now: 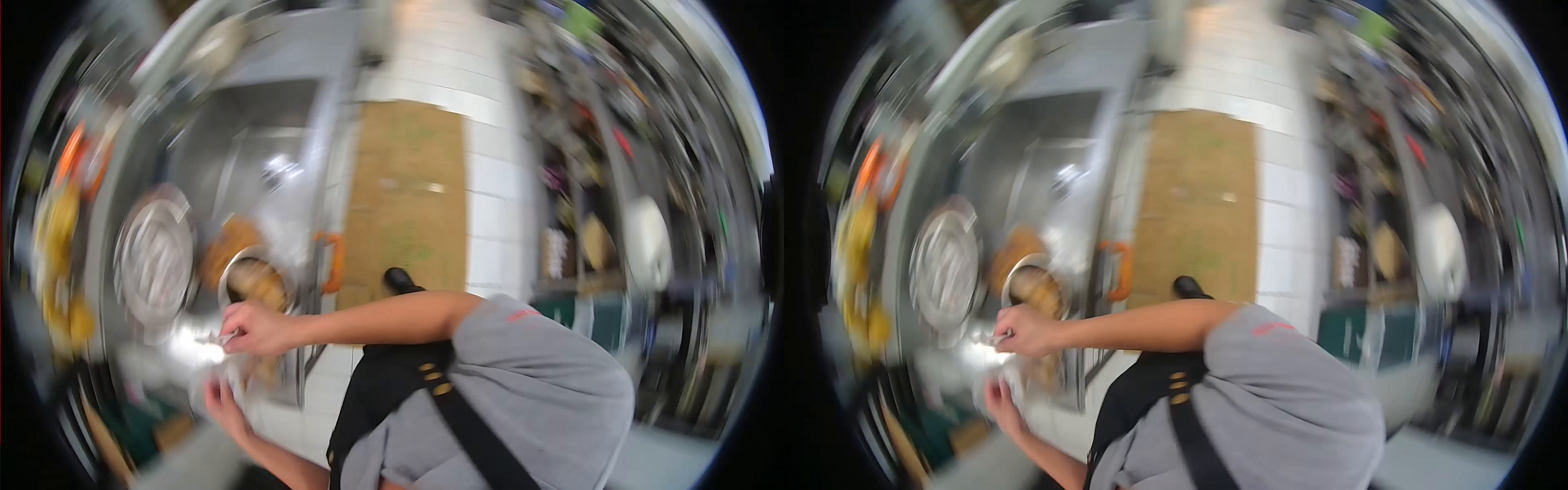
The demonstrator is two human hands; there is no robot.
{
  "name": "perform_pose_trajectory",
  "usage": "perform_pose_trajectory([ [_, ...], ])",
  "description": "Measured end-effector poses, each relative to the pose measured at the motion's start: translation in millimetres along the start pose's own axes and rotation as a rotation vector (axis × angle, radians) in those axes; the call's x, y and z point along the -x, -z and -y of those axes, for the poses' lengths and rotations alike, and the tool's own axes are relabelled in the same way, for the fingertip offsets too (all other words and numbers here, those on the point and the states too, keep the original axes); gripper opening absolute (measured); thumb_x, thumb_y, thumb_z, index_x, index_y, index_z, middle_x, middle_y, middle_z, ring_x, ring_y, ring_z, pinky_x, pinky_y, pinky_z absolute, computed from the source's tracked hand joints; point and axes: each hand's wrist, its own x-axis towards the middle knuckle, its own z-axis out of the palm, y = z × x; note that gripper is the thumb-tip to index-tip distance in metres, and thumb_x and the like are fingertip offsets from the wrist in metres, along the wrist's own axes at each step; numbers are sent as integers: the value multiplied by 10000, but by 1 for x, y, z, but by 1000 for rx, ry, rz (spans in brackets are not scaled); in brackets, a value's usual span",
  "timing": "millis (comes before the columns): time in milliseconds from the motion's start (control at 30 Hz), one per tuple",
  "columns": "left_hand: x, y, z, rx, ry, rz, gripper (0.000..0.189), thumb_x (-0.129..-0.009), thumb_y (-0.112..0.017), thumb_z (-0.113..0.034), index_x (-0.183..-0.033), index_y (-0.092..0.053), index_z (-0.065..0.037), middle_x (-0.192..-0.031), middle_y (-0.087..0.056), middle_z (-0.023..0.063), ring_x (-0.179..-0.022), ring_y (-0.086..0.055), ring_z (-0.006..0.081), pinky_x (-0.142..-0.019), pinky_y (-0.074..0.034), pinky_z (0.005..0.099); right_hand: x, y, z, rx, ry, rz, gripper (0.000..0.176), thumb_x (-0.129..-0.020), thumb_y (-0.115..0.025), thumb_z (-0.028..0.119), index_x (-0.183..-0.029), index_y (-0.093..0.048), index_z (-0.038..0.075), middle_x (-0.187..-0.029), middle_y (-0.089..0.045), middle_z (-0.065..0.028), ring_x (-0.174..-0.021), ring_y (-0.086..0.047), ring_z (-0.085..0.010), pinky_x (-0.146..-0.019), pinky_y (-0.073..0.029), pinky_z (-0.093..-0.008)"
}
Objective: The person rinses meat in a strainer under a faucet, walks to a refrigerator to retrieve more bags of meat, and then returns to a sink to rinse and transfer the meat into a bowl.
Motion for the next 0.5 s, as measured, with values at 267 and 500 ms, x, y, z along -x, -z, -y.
perform_pose_trajectory([
  [267, -30, -48, 30, -821, -205, 417, 460, -857, -523, -230, -1233, -453, 27, -1215, -492, 233, -1157, -442, 354, -999, -320, 406, 247, 445, 20, 484, -1146, -588, 259, -780, -628, 276, -699, -628, 30, -596, -564, -13, -537, -533, -96, -488, -424, -274],
  [500, -8, -66, -12, -620, -61, 350, 281, -849, -491, -188, -1018, -616, -2, -893, -669, 133, -746, -644, 205, -640, -530, 330, 684, 560, 243, 1264, -1692, -303, 325, -820, -555, 349, -935, -659, 64, -860, -667, -139, -784, -653, -277, -679, -502, -400],
])
